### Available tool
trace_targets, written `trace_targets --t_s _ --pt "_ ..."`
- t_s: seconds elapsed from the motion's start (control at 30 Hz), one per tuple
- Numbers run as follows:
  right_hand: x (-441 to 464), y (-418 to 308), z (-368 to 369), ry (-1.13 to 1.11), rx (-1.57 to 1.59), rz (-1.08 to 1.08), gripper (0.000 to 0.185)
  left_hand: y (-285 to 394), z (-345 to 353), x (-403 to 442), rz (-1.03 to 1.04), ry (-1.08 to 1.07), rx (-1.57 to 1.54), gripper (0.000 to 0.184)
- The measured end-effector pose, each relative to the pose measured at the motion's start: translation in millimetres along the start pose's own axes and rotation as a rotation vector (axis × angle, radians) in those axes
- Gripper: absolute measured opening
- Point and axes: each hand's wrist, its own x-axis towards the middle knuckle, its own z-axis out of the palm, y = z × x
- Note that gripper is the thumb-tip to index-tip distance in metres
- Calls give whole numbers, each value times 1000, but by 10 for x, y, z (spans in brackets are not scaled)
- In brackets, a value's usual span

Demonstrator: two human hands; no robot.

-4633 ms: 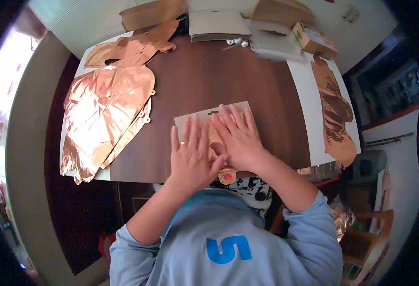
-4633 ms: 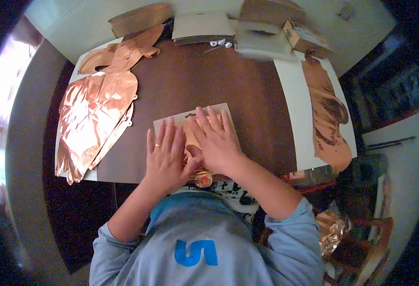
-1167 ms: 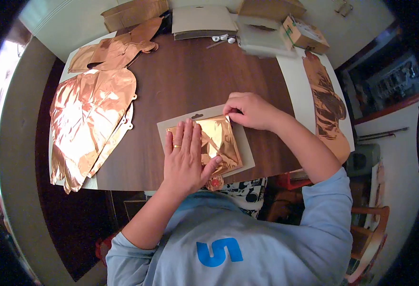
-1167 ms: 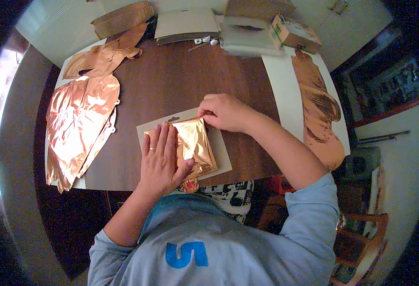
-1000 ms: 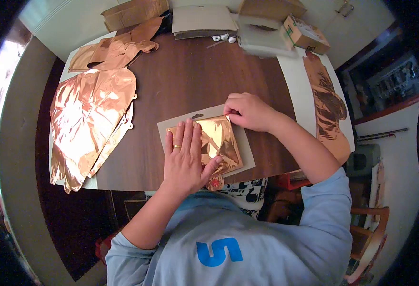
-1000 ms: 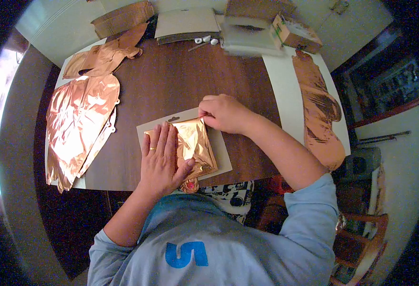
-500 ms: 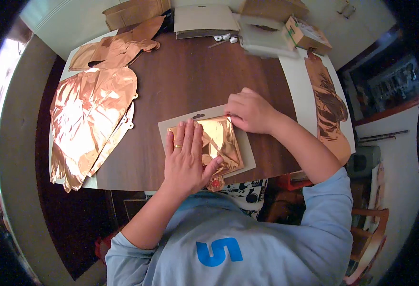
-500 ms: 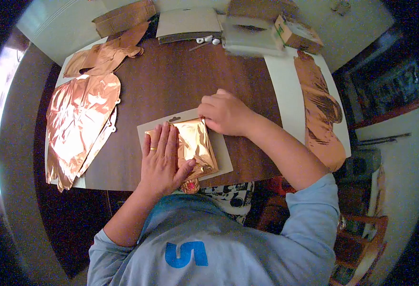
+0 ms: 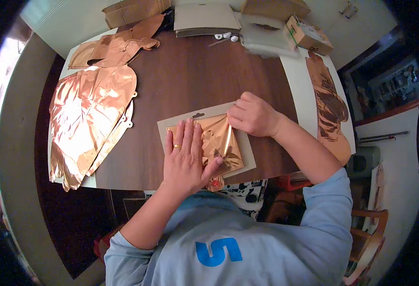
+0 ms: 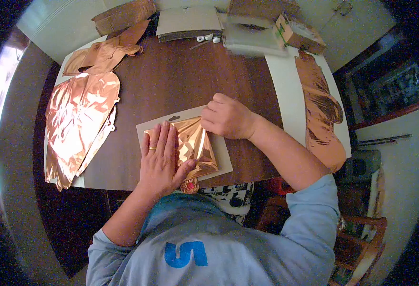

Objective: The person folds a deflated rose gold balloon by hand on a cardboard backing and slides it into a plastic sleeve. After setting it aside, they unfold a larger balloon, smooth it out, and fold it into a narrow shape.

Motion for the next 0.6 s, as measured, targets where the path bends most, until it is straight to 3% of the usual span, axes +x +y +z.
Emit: trace_targets --t_s 0.23,0.33,0.43,0.53,0.6 --pt "-35 -7 -76 -72 -52 49 8 6 -1 3 6 4 17 90" --pt "24 -80 -233 -174 -10 232 16 6 7 3 1 4 14 90" --pt "162 -304 -340 -46 153 477 39 13 -1 3 -4 9 0 88" --pt "270 -652 -385 -246 293 571 67 12 4 14 -10 -2 2 88" --pt "222 -776 -322 -399 298 639 74 8 8 12 0 5 -4 87"
